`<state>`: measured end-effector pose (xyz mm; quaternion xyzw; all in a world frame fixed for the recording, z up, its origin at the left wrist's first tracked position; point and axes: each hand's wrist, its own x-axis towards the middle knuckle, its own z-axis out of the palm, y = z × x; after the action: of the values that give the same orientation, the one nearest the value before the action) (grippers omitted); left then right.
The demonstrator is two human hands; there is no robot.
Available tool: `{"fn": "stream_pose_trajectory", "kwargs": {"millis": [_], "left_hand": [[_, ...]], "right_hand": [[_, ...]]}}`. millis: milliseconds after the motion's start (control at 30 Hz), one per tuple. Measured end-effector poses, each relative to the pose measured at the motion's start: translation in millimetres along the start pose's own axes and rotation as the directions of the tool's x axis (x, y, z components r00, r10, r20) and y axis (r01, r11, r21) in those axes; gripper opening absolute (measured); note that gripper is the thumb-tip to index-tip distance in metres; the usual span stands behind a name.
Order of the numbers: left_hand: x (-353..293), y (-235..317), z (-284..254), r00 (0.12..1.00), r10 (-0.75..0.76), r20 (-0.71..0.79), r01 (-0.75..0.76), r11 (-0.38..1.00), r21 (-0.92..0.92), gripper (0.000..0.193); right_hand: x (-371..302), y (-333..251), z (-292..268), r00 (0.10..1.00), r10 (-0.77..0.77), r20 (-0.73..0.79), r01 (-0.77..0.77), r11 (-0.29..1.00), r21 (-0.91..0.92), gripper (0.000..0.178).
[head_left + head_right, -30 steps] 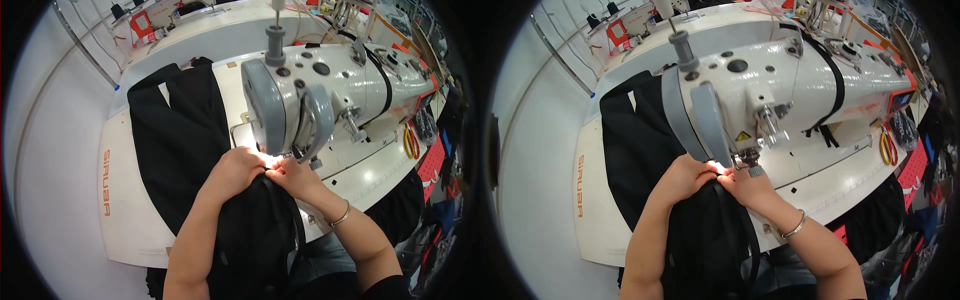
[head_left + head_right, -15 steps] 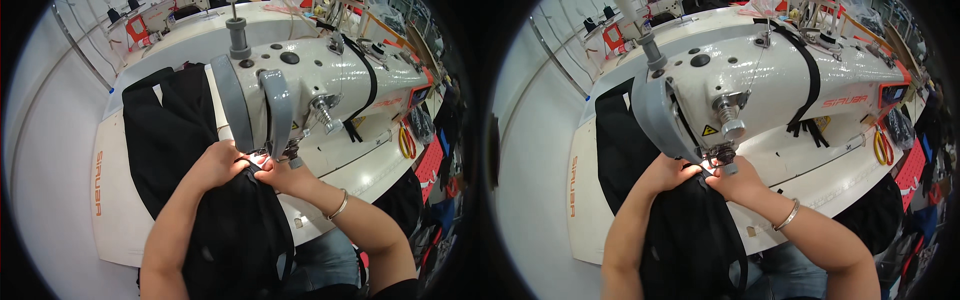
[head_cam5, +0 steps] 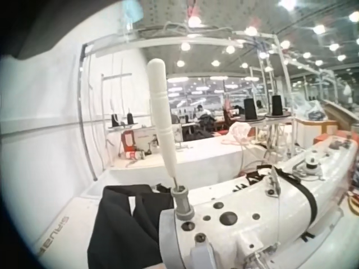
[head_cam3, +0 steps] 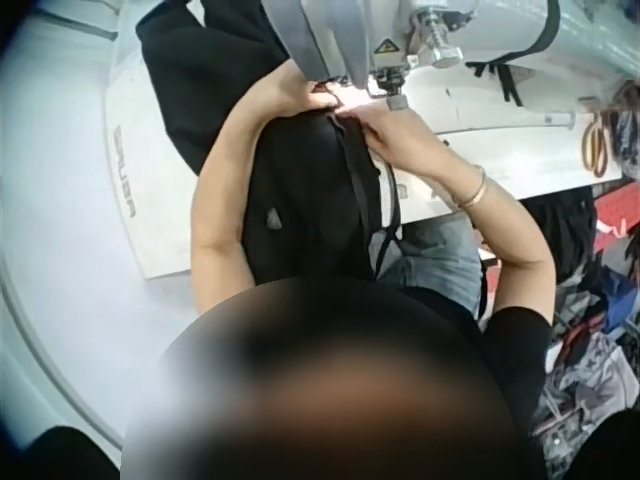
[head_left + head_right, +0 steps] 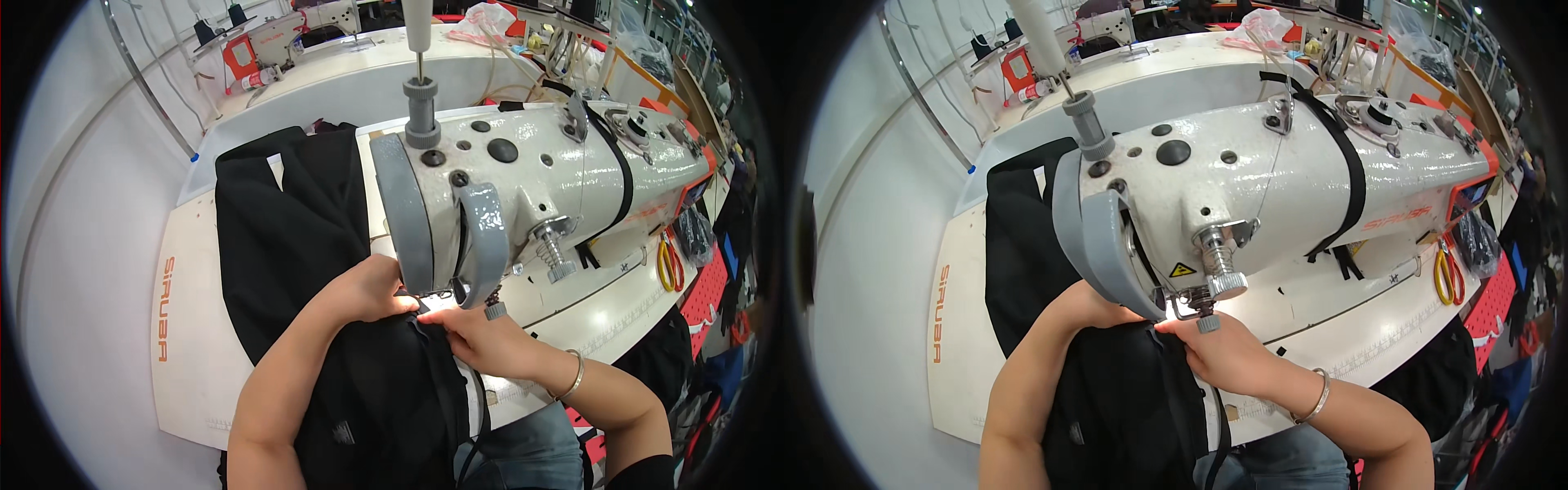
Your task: Sewing a zipper onto a piece of black fabric using an industrial sewing machine.
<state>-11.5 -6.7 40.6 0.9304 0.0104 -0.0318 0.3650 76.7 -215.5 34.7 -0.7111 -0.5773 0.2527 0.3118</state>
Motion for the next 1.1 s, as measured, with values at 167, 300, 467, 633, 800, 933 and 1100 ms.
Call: {"fn": "stream_pose_trajectory", "kwargs": {"millis": [167,300,467,633,800,933,1100], "left_hand": [[-1.7,0.7,-8.0,1.0,0.006,0.021,-0.005,0.998,-0.063,0.03],[-0.9,-1.2,-5.2,1.0,0.001,0.008,-0.001,0.997,-0.071,0.027],[0.6,-11.9,1.2,0.999,0.041,-0.023,-0.043,0.994,-0.097,0.027],[1.1,-15.1,6.6,0.996,0.063,-0.067,-0.066,0.997,-0.05,0.027],[0.3,-13.3,10.0,0.996,0.058,-0.07,-0.059,0.998,-0.01,0.026],[-3.1,-6.1,8.4,0.993,0.064,-0.096,-0.07,0.996,-0.059,0.025],[-2.4,-6.5,5.3,0.992,0.091,-0.091,-0.104,0.983,-0.15,0.024]], "right_hand": [[6.3,10.0,3.1,0.978,-0.204,-0.05,0.199,0.976,-0.087,0.05],[10.3,19.5,1.5,0.978,-0.21,-0.006,0.21,0.977,0.02,0.048],[11.7,22.0,4.6,0.93,-0.361,-0.064,0.341,0.916,-0.212,0.041],[10.1,20.5,6.8,0.979,-0.137,-0.15,0.12,0.986,-0.119,0.015],[12.3,30.7,4.7,0.673,-0.73,-0.118,0.455,0.536,-0.711,0.012],[12.3,29.9,3.8,0.661,-0.745,-0.091,0.471,0.507,-0.722,0.012],[15.8,36.7,8.5,0.639,-0.765,-0.079,0.521,0.507,-0.686,0.014]]}}
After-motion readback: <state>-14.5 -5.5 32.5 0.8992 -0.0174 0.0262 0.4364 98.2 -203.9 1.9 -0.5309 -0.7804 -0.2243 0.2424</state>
